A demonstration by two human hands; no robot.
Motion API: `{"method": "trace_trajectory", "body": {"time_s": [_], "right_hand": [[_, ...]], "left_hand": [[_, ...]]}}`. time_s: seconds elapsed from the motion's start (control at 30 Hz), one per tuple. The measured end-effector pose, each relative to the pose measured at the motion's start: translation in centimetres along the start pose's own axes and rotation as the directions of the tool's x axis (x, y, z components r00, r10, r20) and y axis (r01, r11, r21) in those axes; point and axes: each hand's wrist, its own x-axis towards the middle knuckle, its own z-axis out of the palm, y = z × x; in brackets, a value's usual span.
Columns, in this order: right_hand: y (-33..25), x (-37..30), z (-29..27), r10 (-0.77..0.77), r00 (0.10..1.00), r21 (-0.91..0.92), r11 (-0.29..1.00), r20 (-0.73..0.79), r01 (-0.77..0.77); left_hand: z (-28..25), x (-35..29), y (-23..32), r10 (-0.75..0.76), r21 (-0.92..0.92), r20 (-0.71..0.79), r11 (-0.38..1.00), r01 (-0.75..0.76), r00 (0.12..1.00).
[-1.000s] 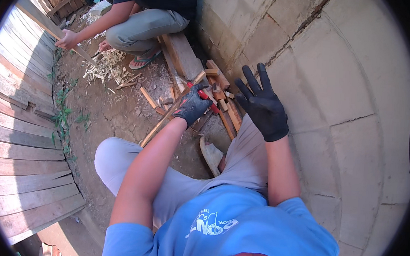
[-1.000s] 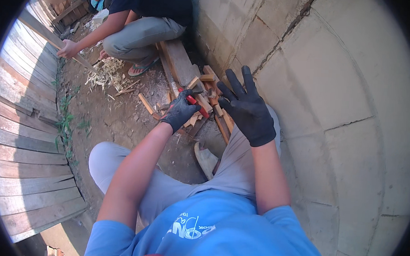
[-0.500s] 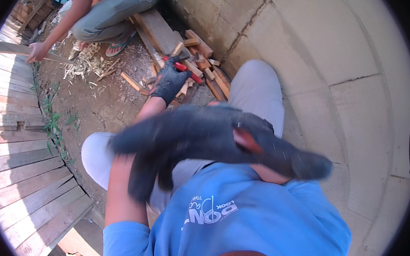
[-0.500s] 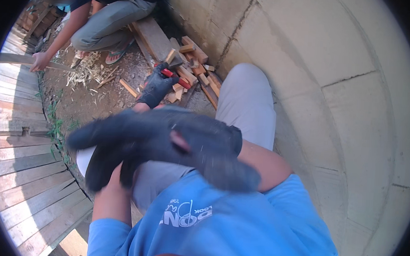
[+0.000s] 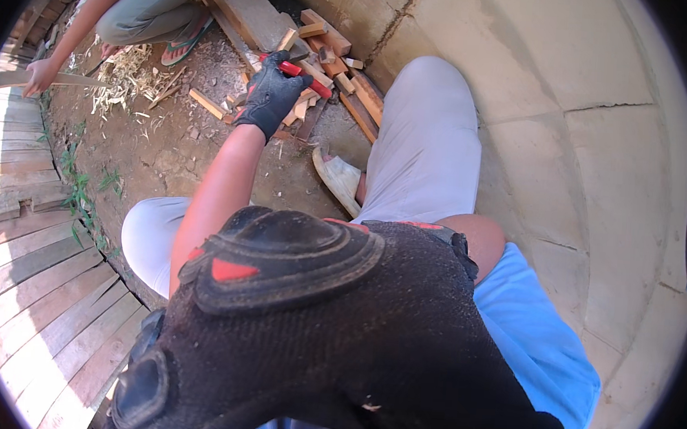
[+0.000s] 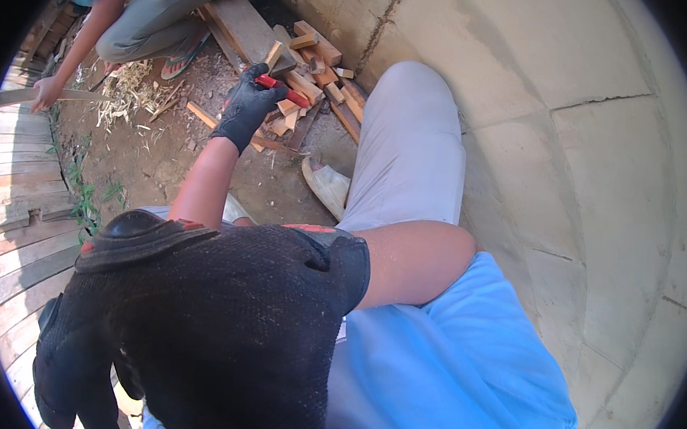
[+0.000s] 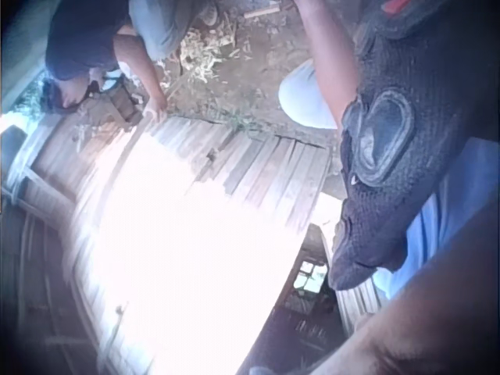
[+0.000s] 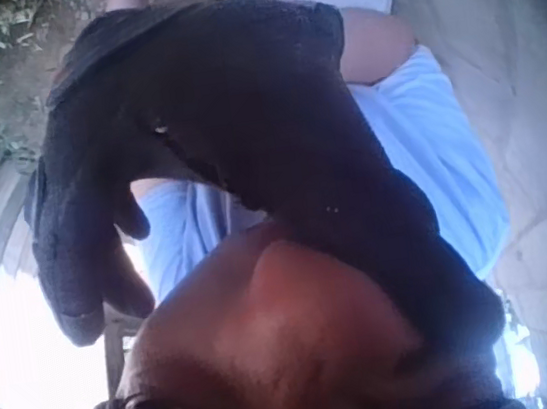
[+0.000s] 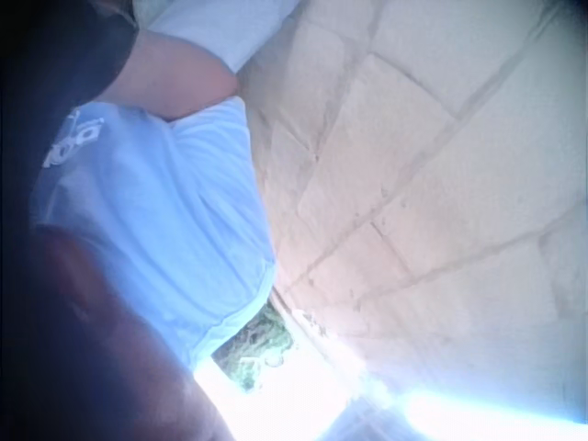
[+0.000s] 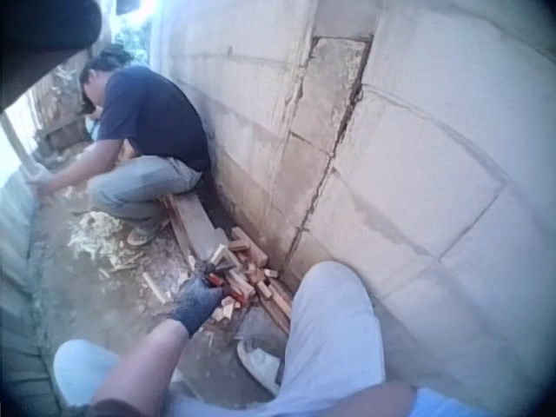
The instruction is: The person sits on the ground and uses a hand saw to cut a thin wooden stick. They hold the stick with one hand and saw with the other, producing small wood shavings. Another person is visible in the background working with similar materials.
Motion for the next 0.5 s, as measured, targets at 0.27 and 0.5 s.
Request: {"method": "trace_trajectory", "body": {"time_s": [0.27,0.5], "right_hand": [[0.3,0.7,0.5,-0.001,1.000,0.001,1.000,0.003,0.001],[0.4,1.4,1.2,-0.007,1.000,0.011,1.000,0.022,0.007]], "left_hand": [[-0.7,-0.5,1.2,-0.022,0.017,0.027,1.000,0.021,0.999],[0.1,0.2,-0.9,-0.048,-0.024,0.000,0.999,0.048,0.999]]}}
